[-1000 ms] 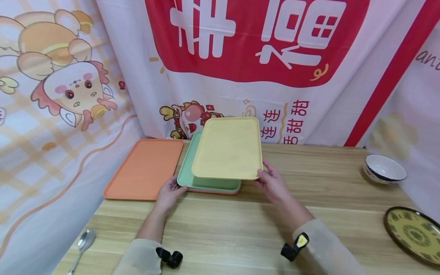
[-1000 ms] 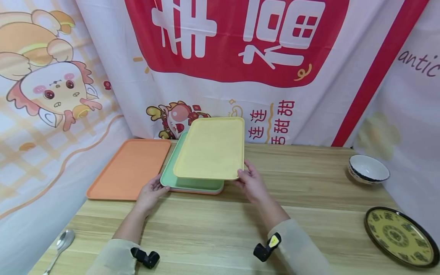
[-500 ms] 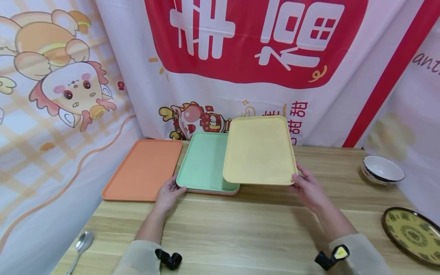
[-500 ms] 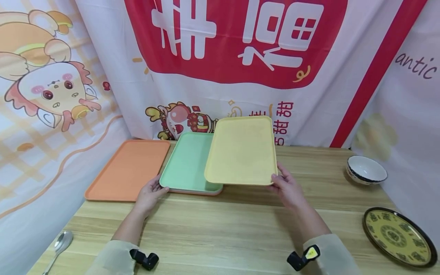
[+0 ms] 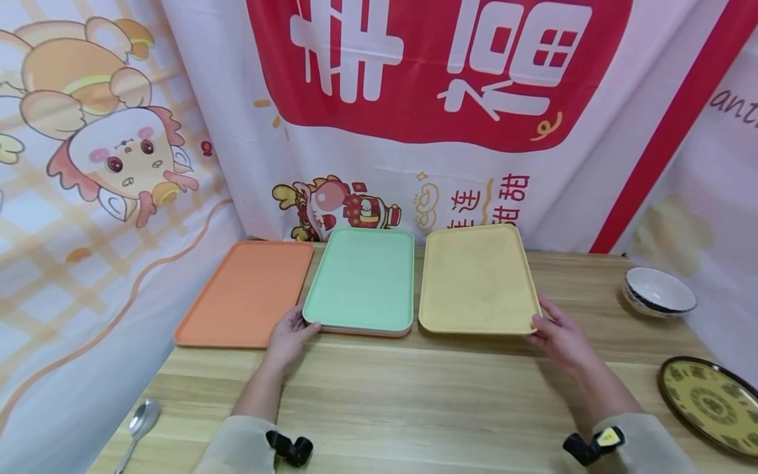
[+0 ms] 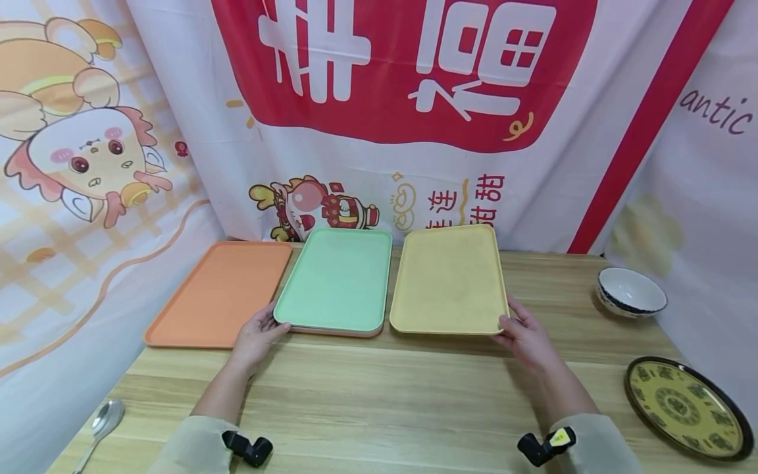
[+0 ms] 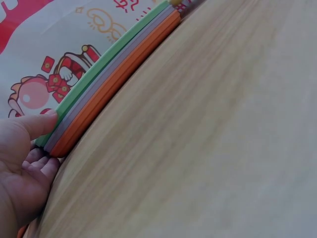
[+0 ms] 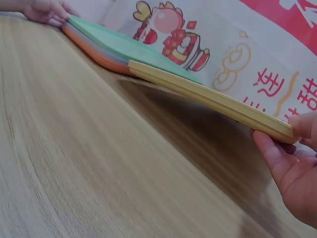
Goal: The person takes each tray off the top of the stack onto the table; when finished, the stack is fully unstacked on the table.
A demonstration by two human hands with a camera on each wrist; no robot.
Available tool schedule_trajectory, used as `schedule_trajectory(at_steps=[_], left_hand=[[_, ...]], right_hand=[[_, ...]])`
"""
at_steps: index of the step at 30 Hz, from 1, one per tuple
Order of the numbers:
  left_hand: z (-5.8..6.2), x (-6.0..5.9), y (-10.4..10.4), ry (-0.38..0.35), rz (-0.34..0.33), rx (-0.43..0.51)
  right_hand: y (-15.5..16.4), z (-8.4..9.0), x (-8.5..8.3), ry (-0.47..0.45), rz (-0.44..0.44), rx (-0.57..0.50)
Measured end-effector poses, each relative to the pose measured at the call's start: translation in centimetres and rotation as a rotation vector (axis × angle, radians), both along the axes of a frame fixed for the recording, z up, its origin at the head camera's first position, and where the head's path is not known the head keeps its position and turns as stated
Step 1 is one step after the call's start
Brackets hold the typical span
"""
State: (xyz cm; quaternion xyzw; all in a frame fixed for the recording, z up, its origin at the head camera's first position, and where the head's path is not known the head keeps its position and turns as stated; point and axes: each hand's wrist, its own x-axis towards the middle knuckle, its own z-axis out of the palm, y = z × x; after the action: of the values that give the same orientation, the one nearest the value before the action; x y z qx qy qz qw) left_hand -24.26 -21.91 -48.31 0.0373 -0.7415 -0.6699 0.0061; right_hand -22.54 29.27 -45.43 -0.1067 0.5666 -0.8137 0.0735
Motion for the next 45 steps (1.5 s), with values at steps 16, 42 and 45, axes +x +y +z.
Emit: schedule_trajectory(at_steps=[16, 42, 45], left_hand=[[-0.1, 0.1, 0.2, -0.020, 0.018, -0.016], [0.0, 0.4, 0.2, -0.004, 0.020, -0.007], [-0.1, 0.4, 0.3, -0.004, 0.027, -0.017]], right_hand=[[0.4, -2.0, -1.4, -0.063, 0.029, 0.144], [-0.8, -2.8, -2.0, -0.086, -0.150, 0.586], [-1.0, -2.3, -2.0, -0.051, -0.171, 0.715]])
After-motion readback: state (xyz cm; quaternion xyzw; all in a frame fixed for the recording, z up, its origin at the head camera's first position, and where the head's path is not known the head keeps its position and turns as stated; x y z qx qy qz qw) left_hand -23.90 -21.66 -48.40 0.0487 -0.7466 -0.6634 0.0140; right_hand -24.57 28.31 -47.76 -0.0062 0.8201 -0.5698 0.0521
